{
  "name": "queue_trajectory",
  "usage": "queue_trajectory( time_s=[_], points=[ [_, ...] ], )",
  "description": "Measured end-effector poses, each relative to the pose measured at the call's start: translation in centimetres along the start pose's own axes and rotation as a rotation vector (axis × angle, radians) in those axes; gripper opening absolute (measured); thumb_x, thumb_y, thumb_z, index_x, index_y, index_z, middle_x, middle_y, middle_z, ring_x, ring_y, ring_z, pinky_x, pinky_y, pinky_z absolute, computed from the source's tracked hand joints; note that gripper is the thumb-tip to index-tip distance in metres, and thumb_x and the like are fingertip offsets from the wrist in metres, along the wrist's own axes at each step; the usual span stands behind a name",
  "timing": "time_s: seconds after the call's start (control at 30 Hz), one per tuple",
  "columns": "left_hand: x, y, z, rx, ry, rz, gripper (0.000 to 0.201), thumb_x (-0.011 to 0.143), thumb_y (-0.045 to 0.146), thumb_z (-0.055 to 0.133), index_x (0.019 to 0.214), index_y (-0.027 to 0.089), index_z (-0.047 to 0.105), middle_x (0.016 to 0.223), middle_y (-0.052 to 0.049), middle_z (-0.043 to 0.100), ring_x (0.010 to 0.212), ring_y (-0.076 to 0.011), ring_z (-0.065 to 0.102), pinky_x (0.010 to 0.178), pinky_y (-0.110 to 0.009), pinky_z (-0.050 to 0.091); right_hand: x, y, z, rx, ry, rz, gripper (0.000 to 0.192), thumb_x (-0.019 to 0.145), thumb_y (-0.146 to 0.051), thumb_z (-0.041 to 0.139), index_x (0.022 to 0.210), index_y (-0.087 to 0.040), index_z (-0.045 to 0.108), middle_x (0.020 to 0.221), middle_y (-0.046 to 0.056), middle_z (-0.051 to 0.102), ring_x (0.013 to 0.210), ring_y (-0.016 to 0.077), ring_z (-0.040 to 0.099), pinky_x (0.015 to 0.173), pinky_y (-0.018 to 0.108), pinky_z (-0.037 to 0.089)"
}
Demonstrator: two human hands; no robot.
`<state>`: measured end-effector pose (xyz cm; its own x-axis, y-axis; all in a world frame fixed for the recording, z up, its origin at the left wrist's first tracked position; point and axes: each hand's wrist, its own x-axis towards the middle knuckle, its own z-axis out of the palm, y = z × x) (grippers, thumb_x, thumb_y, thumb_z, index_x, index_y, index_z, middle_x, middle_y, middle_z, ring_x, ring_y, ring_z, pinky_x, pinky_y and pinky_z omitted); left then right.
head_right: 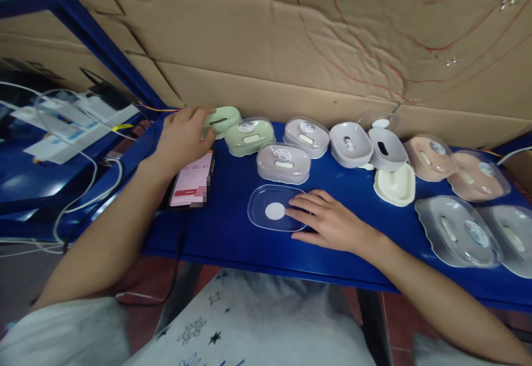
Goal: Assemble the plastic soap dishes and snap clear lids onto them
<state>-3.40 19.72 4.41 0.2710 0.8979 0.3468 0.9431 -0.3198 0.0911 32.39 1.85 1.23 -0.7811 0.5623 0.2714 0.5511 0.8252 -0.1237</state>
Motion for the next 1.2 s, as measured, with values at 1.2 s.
queue_trajectory(
  time_s=[1.2],
  points=[
    [-1.0,2.5,-1.8,-0.382,0.073,0.156,0.026,0.102,0.046,0.056,0.117,0.024,0.062,0.131,-0.007,0.074,0.118,-0.0299,0.066,0.105,-0.048,0.055,-0.9,0.9,-2.4,-0.257,-0.030,0.289,0.037,0.110,-0.048,0.056,0.115,-0.018,0.078,0.119,0.012,0.081,0.113,0.0312,0.073,0.110,0.053,0.045]
  ],
)
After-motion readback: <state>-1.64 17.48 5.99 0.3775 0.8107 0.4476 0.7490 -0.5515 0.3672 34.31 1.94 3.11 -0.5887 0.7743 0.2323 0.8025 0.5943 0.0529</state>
